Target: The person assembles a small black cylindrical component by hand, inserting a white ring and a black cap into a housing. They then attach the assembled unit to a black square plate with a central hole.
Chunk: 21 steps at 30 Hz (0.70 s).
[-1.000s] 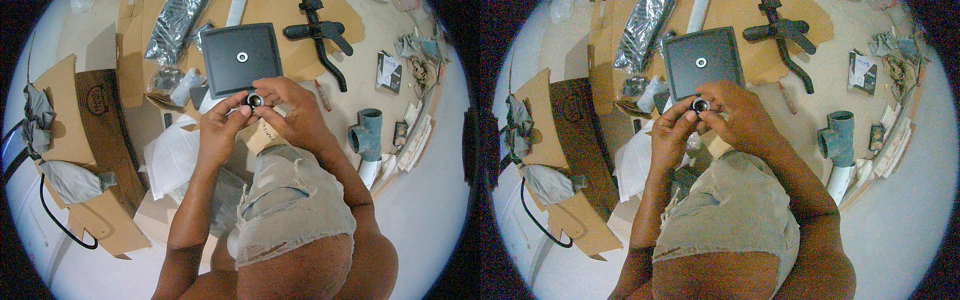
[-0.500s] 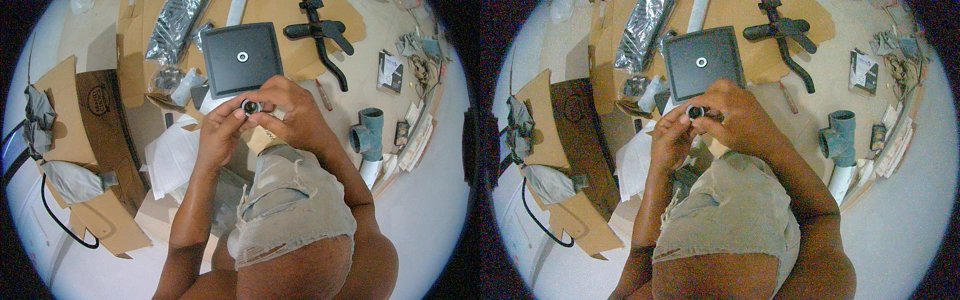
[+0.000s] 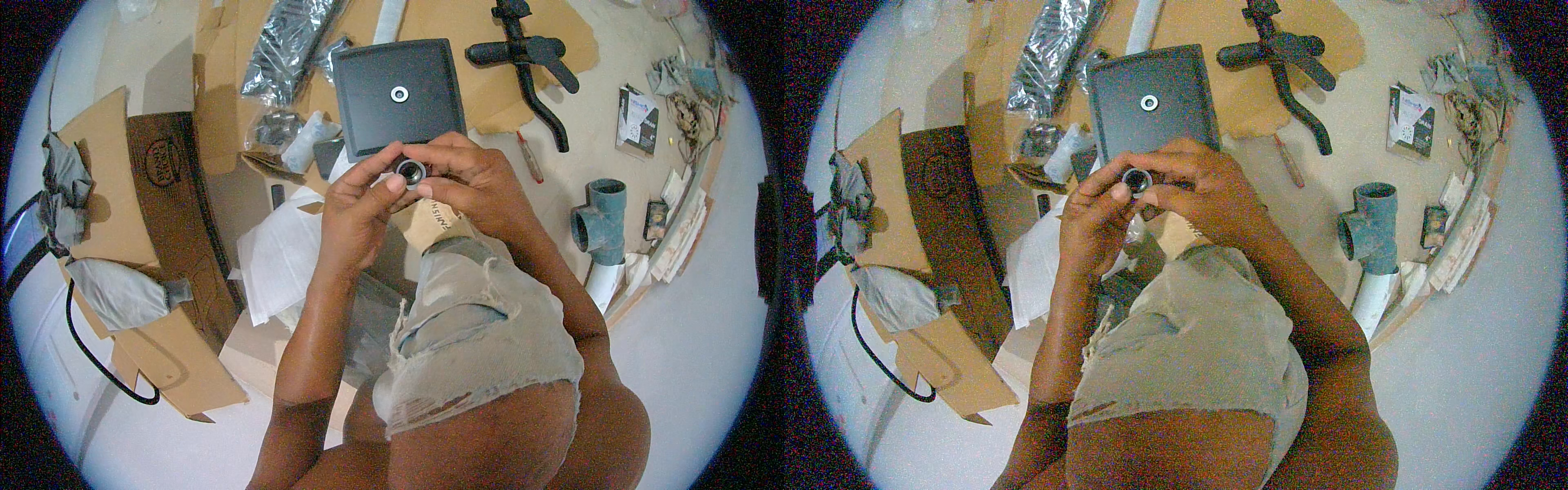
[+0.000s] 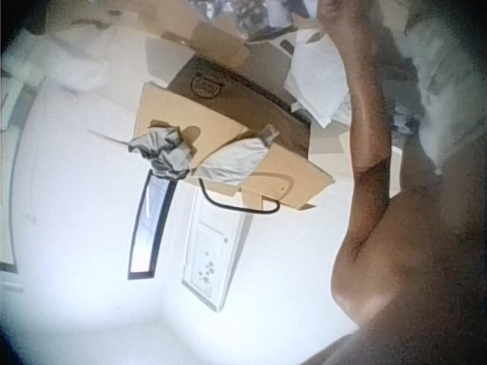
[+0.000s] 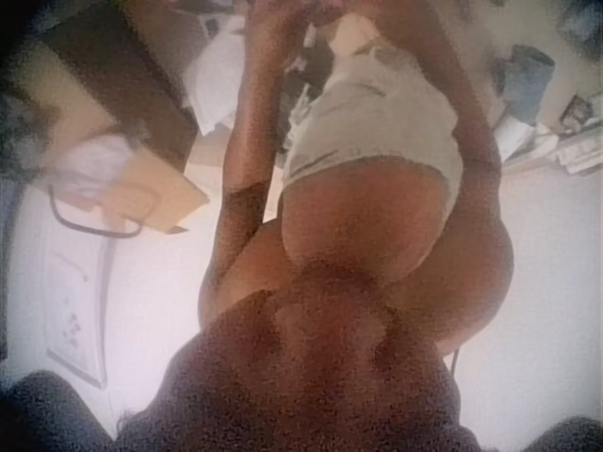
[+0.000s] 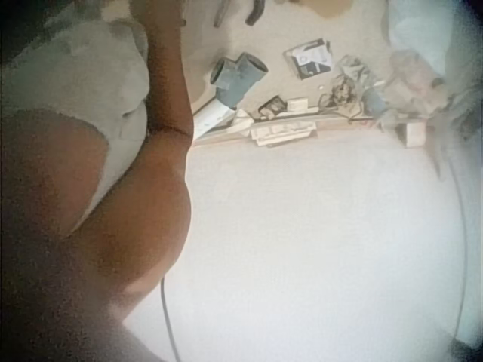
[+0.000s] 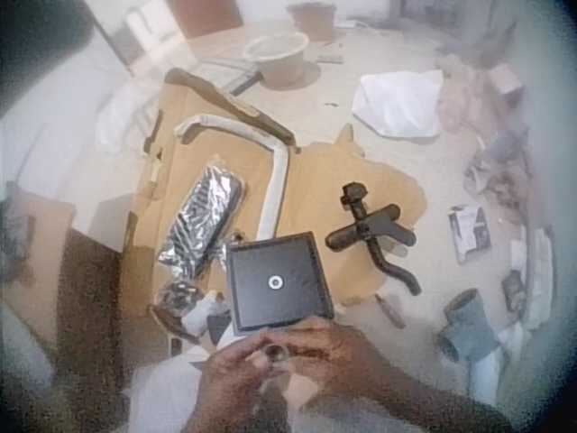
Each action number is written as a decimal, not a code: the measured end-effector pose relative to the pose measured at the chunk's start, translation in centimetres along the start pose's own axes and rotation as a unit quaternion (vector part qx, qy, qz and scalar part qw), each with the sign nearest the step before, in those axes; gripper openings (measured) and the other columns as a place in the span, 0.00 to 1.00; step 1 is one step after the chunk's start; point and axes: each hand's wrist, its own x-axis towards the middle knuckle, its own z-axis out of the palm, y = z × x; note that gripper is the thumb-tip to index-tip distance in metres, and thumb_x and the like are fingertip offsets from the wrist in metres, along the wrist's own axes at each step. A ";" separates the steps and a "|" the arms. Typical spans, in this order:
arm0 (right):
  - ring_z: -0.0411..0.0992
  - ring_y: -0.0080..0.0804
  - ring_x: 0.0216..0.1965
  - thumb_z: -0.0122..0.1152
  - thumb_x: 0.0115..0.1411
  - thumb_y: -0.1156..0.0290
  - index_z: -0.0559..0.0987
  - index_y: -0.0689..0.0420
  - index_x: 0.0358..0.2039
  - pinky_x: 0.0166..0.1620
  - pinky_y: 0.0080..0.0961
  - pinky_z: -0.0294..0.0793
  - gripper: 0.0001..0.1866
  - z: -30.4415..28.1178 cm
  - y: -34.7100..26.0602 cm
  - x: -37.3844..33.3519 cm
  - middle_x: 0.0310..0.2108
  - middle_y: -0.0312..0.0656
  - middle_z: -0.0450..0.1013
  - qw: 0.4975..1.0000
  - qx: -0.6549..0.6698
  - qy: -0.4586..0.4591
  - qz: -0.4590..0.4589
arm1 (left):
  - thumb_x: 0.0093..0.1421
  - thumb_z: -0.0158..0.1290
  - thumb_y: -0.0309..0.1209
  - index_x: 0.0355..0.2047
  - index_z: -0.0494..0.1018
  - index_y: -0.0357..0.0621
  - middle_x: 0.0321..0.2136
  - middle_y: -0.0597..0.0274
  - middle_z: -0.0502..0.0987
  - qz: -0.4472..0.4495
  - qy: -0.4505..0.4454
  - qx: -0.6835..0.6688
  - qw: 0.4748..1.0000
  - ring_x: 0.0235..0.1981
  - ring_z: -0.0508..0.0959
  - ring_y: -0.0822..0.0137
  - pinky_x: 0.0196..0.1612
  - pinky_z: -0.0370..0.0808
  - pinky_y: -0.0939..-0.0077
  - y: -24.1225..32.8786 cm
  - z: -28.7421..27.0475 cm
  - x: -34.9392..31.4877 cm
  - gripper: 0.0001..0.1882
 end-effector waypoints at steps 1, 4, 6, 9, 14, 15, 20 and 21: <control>0.74 0.30 0.39 0.64 0.54 0.72 0.80 0.56 0.50 0.42 0.24 0.74 0.20 0.0 0.2 0.0 0.38 0.42 0.74 1.000 0.011 -0.001 -0.009 | 0.61 0.56 0.25 0.54 0.69 0.31 0.47 0.47 0.76 -0.003 0.000 0.002 1.000 0.45 0.80 0.59 0.49 0.80 0.65 0.0 0.0 0.0 0.21; 0.74 0.27 0.36 0.62 0.55 0.76 0.79 0.60 0.50 0.40 0.21 0.74 0.20 -0.1 0.6 -0.2 0.39 0.41 0.74 0.998 0.060 -0.005 -0.001 | 0.61 0.56 0.26 0.54 0.70 0.31 0.45 0.48 0.77 -0.004 -0.011 -0.004 1.000 0.46 0.80 0.59 0.49 0.80 0.67 0.0 -0.2 -0.1 0.21; 0.77 0.32 0.36 0.60 0.56 0.71 0.80 0.57 0.49 0.41 0.25 0.76 0.19 0.0 0.8 -0.3 0.37 0.44 0.76 0.996 0.084 -0.010 0.035 | 0.62 0.56 0.26 0.53 0.70 0.31 0.45 0.49 0.77 -0.023 -0.005 -0.011 1.000 0.45 0.80 0.60 0.49 0.80 0.68 -0.2 -0.5 0.1 0.21; 0.77 0.30 0.32 0.58 0.57 0.72 0.79 0.58 0.49 0.38 0.24 0.76 0.19 0.3 0.9 -0.3 0.36 0.43 0.76 0.997 0.063 -0.009 0.054 | 0.62 0.56 0.27 0.53 0.71 0.30 0.44 0.49 0.78 -0.054 0.000 -0.023 0.998 0.43 0.80 0.60 0.49 0.80 0.70 -0.5 -0.9 0.3 0.20; 0.77 0.25 0.30 0.54 0.58 0.74 0.79 0.58 0.49 0.37 0.24 0.77 0.18 0.7 1.0 -0.4 0.34 0.41 0.78 0.991 0.091 -0.002 0.102 | 0.62 0.56 0.27 0.54 0.70 0.29 0.43 0.51 0.78 -0.056 0.018 0.039 0.998 0.42 0.80 0.64 0.47 0.79 0.74 -0.6 -0.9 0.0 0.21; 0.77 0.25 0.30 0.53 0.58 0.75 0.79 0.58 0.49 0.37 0.23 0.77 0.18 0.6 1.0 -0.3 0.34 0.41 0.78 0.988 0.098 -0.005 0.119 | 0.62 0.56 0.26 0.54 0.70 0.30 0.44 0.52 0.77 -0.035 0.019 0.073 0.997 0.43 0.80 0.65 0.46 0.79 0.75 -0.6 -0.8 -0.2 0.21; 0.77 0.25 0.30 0.51 0.58 0.76 0.79 0.59 0.50 0.38 0.24 0.77 0.19 0.5 1.3 -0.4 0.36 0.43 0.79 0.984 0.133 0.011 0.118 | 0.61 0.57 0.26 0.56 0.70 0.36 0.46 0.57 0.74 0.083 -0.027 0.243 0.966 0.43 0.77 0.70 0.45 0.76 0.80 -0.8 -0.4 -0.3 0.23; 0.77 0.26 0.31 0.51 0.59 0.76 0.79 0.60 0.50 0.38 0.24 0.77 0.19 0.5 1.4 -0.5 0.37 0.43 0.79 0.982 0.141 0.015 0.127 | 0.61 0.57 0.26 0.56 0.70 0.37 0.46 0.57 0.73 0.090 -0.024 0.274 0.957 0.43 0.77 0.71 0.44 0.75 0.81 -0.8 -0.4 -0.2 0.23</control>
